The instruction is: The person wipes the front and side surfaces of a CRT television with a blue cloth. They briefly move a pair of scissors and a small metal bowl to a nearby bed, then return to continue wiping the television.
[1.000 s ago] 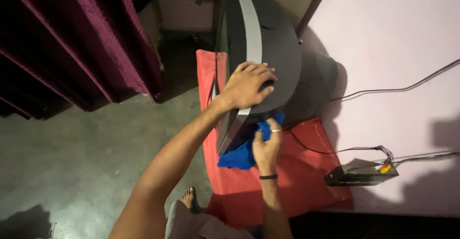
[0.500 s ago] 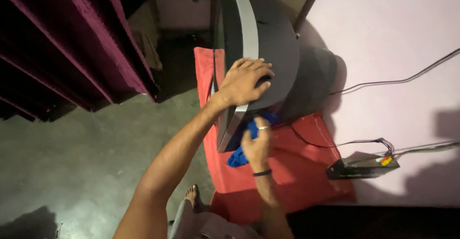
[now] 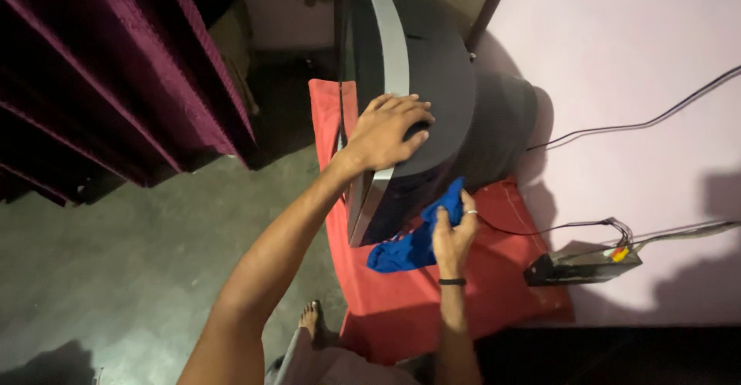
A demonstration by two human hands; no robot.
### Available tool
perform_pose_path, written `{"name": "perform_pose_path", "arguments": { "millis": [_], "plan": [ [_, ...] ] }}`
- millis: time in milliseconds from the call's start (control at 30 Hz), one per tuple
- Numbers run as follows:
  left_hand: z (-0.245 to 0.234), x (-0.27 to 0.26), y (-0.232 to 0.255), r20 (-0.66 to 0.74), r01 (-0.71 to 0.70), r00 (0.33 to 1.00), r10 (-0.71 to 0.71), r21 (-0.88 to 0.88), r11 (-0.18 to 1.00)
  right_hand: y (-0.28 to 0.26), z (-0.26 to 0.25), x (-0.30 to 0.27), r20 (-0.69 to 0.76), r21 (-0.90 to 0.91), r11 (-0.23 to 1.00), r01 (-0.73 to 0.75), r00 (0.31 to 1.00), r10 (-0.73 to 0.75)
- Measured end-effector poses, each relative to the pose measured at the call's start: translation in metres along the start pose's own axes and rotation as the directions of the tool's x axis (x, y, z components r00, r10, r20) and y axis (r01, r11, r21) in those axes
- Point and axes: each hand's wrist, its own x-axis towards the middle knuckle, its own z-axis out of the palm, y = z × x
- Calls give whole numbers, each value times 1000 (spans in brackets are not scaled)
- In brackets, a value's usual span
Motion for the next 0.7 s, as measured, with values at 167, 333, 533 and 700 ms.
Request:
{"name": "perform_pose_path", "arguments": {
  "millis": [167, 333, 533, 700],
  "plan": [
    [2, 0, 1, 4, 8, 1000, -8, 0, 1000, -21, 53, -32, 93, -67, 953, 295, 953, -288],
    [2, 3, -4, -4, -11, 1000, 11, -1, 1000, -34, 43, -31, 241, -198, 945, 261, 947, -211],
    [3, -1, -1, -4, -7, 1000, 7, 4, 1000, -38, 25, -10, 102, 168, 986, -24, 995, 7],
    [3, 2, 0, -3, 11, 1000, -11, 0, 1000, -51, 43, -48, 215, 343, 935, -95, 976, 21]
  ]
}}
